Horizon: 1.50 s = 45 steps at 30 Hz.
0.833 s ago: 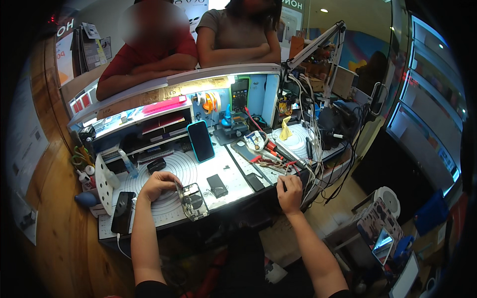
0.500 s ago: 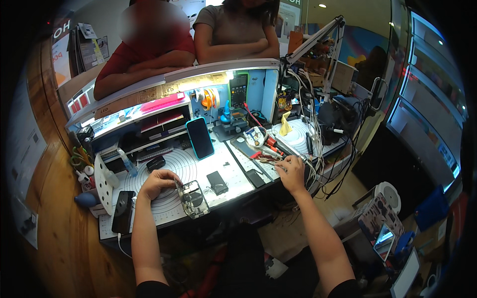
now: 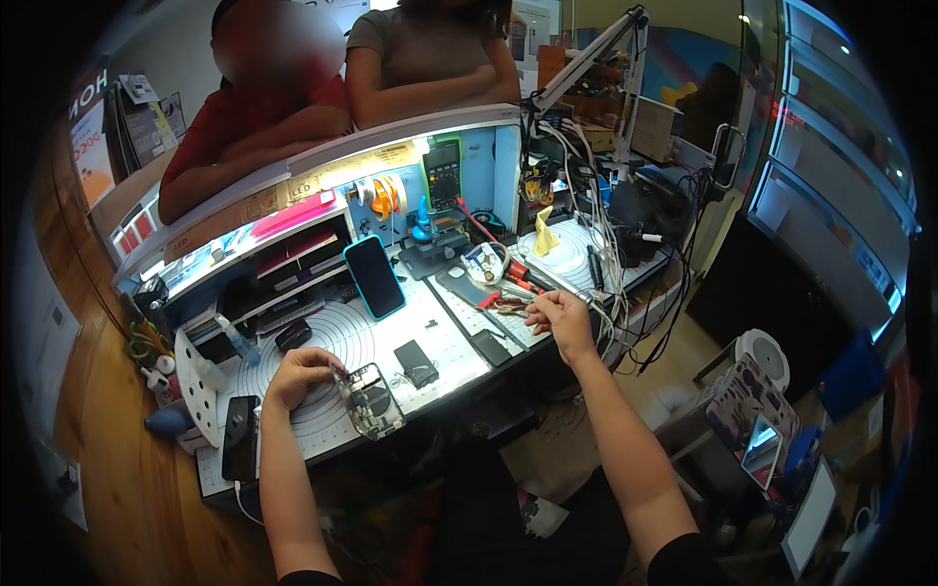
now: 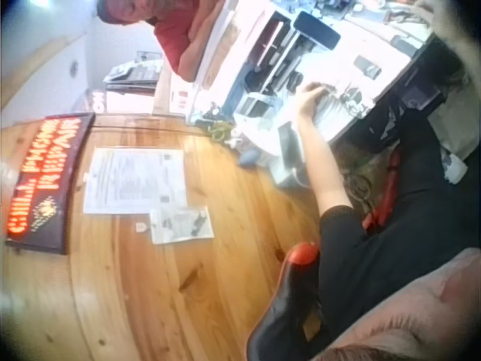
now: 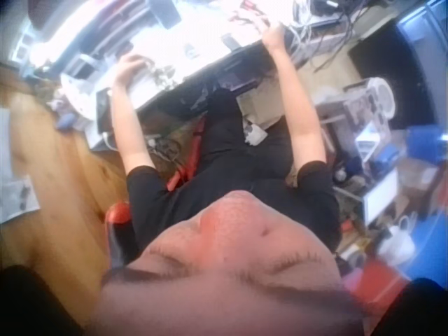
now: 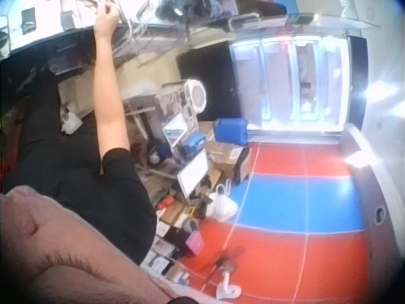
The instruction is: The person holds a mobile phone circuit board and battery, connects them, then places the assembly into the phone housing and plugs a charging cable into the device.
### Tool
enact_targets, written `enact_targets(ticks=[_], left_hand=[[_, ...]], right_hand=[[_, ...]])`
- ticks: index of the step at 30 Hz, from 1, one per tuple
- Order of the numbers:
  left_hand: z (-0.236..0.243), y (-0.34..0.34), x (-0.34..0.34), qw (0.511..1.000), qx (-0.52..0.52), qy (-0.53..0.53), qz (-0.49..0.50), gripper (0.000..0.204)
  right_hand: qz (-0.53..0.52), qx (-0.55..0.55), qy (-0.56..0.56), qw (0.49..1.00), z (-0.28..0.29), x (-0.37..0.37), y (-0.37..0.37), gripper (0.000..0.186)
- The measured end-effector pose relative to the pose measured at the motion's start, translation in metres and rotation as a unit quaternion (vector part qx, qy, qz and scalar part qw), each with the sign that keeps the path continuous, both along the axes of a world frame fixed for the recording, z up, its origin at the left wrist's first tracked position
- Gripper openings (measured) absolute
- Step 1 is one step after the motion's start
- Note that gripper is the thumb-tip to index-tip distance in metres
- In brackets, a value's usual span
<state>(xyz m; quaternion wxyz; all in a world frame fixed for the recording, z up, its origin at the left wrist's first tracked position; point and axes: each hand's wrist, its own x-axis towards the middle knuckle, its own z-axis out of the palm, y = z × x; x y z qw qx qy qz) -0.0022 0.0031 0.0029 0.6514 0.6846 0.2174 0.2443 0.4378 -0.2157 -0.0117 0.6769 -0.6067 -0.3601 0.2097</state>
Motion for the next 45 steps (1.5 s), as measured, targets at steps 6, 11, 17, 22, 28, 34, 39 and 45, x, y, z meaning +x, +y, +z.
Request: enact_targets(ticks=[6, 11, 17, 22, 28, 34, 39, 45], left_hand=[[0.001, 0.001, -0.003, 1.0, -0.005, -0.012, -0.003, 0.02], [-0.001, 0.001, -0.001, 1.0, -0.02, -0.01, 0.001, 0.021], [0.002, -0.002, -0.001, 1.0, -0.016, -0.008, 0.005, 0.024], [0.002, -0.002, -0.002, 0.999, -0.036, -0.017, -0.003, 0.024], [0.0, 0.001, -0.003, 1.0, -0.013, -0.014, -0.008, 0.02], [0.001, -0.001, -0.001, 1.0, -0.014, -0.017, -0.01, 0.02], [-0.003, 0.004, -0.005, 1.0, -0.015, -0.012, -0.006, 0.02], [-0.001, 0.002, -0.002, 1.0, -0.023, -0.015, -0.013, 0.02]], right_hand=[[0.127, 0.042, 0.285, 0.949, 0.011, -0.001, -0.005, 0.017], [0.124, 0.021, 0.341, 0.932, 0.013, 0.003, -0.009, 0.021], [0.114, 0.026, 0.316, 0.942, 0.005, 0.004, -0.009, 0.019], [0.115, 0.029, 0.303, 0.946, 0.002, 0.003, -0.008, 0.017], [0.108, 0.021, 0.285, 0.952, 0.0, 0.001, -0.008, 0.017], [0.102, -0.002, 0.244, 0.964, 0.0, -0.004, -0.009, 0.021], [0.086, -0.038, 0.163, 0.982, -0.002, -0.013, -0.008, 0.019], [0.077, -0.069, 0.042, 0.994, -0.002, -0.018, -0.005, 0.027]])
